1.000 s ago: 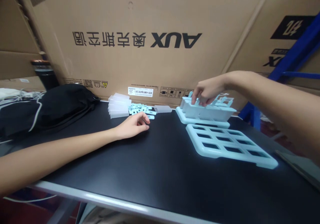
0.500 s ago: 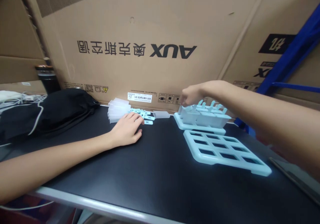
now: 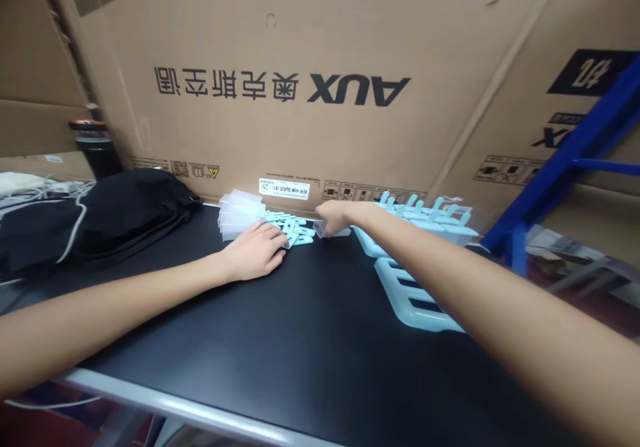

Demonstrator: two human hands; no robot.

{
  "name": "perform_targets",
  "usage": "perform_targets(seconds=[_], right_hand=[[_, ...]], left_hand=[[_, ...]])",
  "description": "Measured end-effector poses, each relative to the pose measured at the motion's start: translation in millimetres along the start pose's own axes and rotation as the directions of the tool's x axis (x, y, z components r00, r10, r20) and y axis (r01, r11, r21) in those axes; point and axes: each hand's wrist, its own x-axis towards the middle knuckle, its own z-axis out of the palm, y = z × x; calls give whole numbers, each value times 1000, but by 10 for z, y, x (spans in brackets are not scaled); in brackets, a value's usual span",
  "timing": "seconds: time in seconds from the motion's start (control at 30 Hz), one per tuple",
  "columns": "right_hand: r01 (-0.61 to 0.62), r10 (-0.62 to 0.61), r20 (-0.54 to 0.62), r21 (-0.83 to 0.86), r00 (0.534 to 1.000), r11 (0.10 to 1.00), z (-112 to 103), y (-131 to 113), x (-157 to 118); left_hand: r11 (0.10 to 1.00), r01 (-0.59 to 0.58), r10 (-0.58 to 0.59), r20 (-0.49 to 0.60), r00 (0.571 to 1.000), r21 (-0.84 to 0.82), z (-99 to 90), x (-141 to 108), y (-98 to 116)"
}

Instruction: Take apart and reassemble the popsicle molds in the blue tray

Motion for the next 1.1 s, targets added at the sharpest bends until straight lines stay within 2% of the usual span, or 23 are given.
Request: perform_targets(seconds=[0.1,0.2,0.33,0.4,0.53,0.6,0.67,0.83,0.97,1.1], right_hand=[[6,-3,99,-29,995,1000,8,59,-77],[-1,5,126,-33,992,999,-36,46,-185],[-1,2,64,-4,998,1000,-264,-81,-328],[2,-6,82,48,997,999,-425,-174,-397],[-40,-23,277,217,961,975,-687,-385,-522],[-91,-34,376,308,926,947,-758,-492,-563],[-84,-79,422,354,903,931,-795,-590,-580],[114,-199,342,252,918,961,-820,-767,-546],[255,-297,302,172,906,952,-825,-808,-521],[306,-337,214,162,917,938,-808,-756,-531]], left_hand=[[999,-46,46,-10,999,5,-37,6,7],[998,-68,68,-23,997,-3,-61,6,17],[997,-74,73,-30,997,-26,-73,7,29],[991,-100,97,-40,995,-92,-76,9,26],[938,-129,132,-11,991,-322,-88,7,17],[908,-89,102,10,995,-410,-98,4,20],[872,-44,63,21,998,-488,-102,1,27],[715,25,24,60,998,-699,-54,4,14],[619,53,11,76,997,-784,-3,15,-23],[544,61,16,83,996,-837,21,24,-45]])
